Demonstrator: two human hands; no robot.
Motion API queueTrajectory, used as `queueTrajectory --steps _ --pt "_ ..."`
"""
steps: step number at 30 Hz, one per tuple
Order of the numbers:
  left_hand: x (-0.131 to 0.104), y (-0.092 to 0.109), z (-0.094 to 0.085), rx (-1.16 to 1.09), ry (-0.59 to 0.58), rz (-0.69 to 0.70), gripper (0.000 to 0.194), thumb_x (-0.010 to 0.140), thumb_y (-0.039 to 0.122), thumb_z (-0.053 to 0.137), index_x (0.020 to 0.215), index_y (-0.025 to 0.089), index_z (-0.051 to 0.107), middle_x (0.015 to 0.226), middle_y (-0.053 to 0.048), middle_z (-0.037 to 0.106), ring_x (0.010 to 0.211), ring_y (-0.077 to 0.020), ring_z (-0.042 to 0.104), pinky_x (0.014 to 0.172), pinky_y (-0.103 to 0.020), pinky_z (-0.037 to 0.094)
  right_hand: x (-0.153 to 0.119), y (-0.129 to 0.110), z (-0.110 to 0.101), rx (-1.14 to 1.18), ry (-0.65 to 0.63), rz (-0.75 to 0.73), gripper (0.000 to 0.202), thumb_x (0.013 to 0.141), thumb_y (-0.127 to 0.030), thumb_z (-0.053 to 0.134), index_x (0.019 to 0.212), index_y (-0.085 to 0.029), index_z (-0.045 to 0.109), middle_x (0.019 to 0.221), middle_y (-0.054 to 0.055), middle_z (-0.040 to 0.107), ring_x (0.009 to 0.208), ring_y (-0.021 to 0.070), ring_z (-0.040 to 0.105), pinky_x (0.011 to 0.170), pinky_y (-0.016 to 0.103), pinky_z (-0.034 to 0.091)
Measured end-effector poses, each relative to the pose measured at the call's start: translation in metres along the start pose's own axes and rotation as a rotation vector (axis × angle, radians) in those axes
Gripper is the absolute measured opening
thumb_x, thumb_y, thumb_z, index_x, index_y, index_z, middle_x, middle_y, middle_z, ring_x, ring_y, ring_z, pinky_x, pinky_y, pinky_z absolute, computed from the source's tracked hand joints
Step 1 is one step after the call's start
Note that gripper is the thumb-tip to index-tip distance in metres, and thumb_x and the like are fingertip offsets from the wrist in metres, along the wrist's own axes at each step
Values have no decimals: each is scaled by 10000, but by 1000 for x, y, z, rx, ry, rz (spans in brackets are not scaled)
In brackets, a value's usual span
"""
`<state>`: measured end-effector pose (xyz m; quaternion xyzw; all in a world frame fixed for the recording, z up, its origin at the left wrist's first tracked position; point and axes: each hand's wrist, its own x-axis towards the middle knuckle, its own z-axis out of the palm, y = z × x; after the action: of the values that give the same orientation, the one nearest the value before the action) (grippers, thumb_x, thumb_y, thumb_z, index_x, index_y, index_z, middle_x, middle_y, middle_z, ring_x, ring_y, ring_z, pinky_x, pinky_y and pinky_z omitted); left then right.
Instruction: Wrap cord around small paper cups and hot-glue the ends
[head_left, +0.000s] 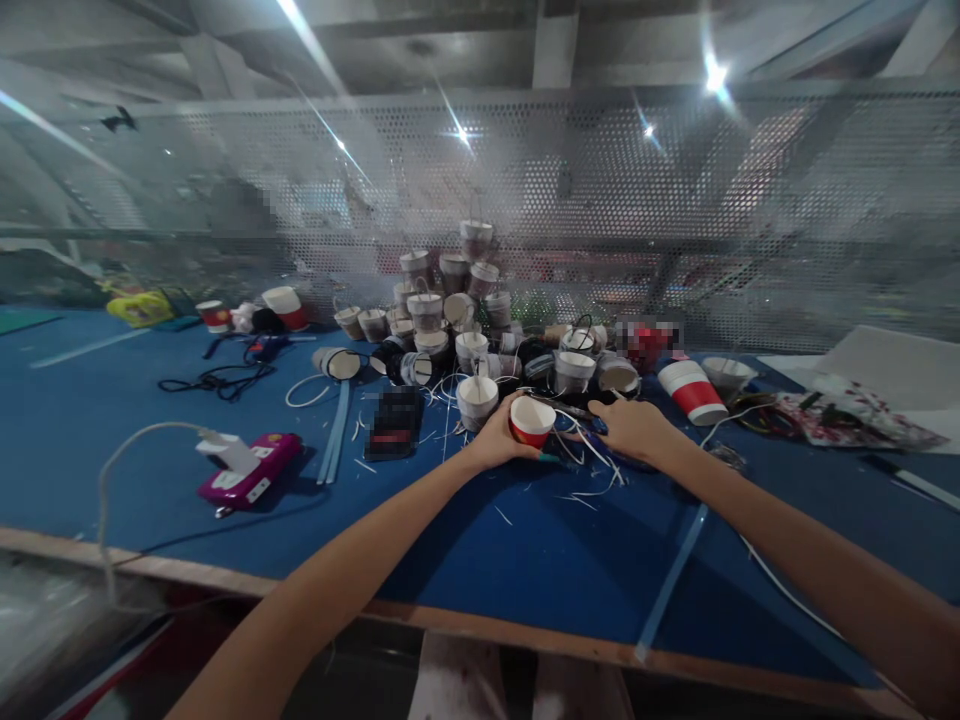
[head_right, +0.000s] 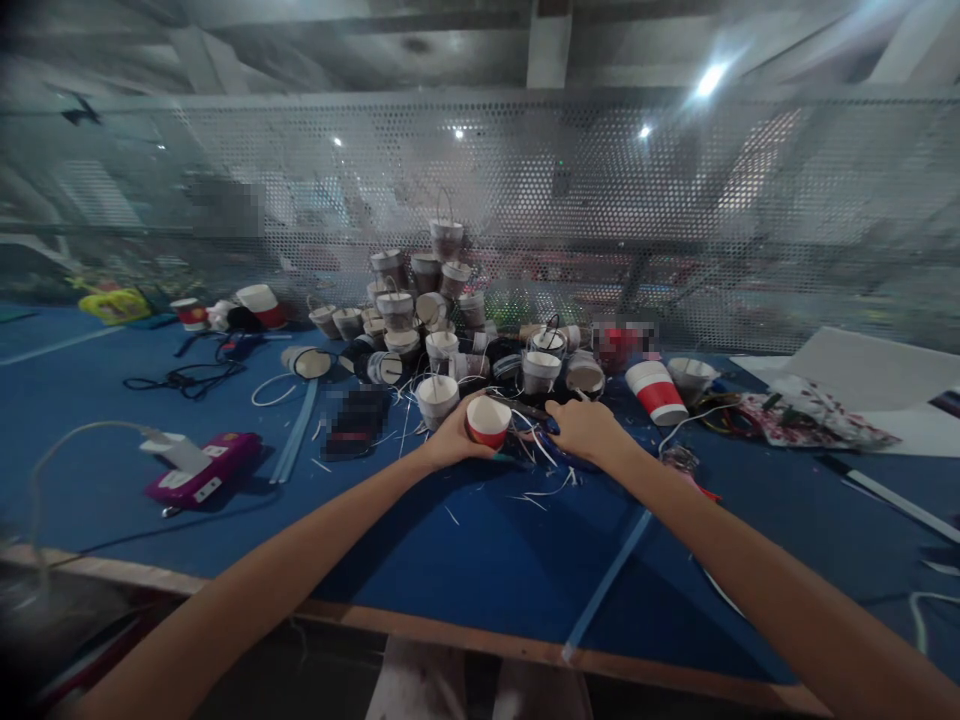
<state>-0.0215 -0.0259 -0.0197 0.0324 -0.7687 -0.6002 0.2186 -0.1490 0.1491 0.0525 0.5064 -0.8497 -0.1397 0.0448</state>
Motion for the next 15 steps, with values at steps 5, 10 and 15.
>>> queueTrajectory --steps 5,10,15 --pt "-4 1 -4 232 110 30 861 388 241 807 1158 126 441 1103 -118 554 1048 -260 502 944 -424 366 -2 3 -1 -10 21 -20 572 826 -572 227 1116 -155 492 871 180 640 779 306 623 592 346 424" --pt "1 1 -10 144 -69 27 845 466 190 774 1225 140 405 1189 -131 511 1109 -250 471 979 -407 335 -3 5 -4 -13 28 -24 669 781 -659 211 1107 -149 497 855 184 638 793 310 613 598 347 417" --pt "2 4 -9 -5 -133 -7 843 493 141 752 1250 134 380 1206 -145 495 1122 -251 460 988 -416 318 -2 5 -4 -3 38 -41 662 762 -676 250 1080 -155 507 881 176 639 804 296 615 620 342 423"
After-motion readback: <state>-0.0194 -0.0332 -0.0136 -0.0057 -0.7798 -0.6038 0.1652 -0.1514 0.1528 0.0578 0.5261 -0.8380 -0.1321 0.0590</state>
